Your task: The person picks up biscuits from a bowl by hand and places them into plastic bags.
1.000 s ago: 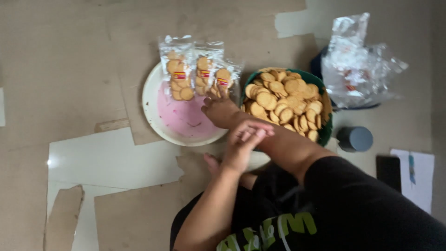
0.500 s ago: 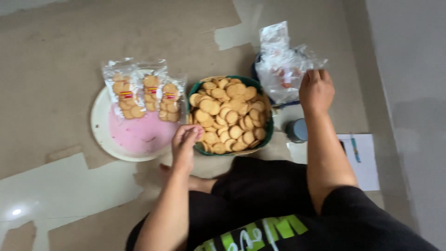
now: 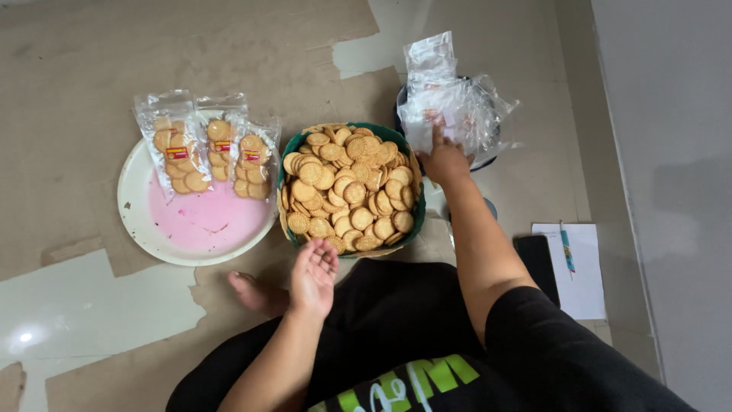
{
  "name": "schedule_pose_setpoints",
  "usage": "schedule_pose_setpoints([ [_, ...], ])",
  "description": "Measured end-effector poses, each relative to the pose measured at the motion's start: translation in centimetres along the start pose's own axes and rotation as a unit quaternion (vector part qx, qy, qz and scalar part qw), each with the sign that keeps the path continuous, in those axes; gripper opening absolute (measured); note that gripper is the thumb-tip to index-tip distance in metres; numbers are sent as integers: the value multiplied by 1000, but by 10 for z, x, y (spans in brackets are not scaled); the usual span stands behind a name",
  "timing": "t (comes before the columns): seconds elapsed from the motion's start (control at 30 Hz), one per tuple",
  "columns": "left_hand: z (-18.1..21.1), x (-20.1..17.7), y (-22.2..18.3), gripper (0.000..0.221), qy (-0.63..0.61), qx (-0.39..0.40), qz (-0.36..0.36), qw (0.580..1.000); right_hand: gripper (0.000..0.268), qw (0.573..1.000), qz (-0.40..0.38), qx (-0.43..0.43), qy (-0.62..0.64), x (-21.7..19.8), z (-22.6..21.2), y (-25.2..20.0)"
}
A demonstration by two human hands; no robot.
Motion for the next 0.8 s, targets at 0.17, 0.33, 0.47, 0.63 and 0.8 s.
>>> schedule_pose_setpoints([
  [0.17, 14, 13, 24, 19, 16, 21, -34, 999, 72, 996, 36, -63, -44, 8, 12, 2],
  [0.33, 14, 12, 21, 18, 19, 14, -55, 998, 68, 986, 83, -94, -112, 21, 36, 31],
  [0.47, 18, 12, 22, 20, 8, 15, -75, 997, 30, 938, 301, -38, 165, -30, 49, 8],
  [0.63, 18, 19, 17, 20, 15, 0, -87, 996, 50, 781, 404, 121, 461, -28, 120, 18],
  [0.8, 17, 29, 11, 21, 24, -7, -102, 994, 58, 872, 258, 152, 387, -26, 98, -10],
])
Point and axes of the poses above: each hand's wrist, its own y-axis towards the middle knuckle, its own x-axis out of the palm, z = x × y, the point moved 8 cm from there along y, towards the middle knuckle, and after that the axes turned 7 degrees about -x, right-handed, at the moved point
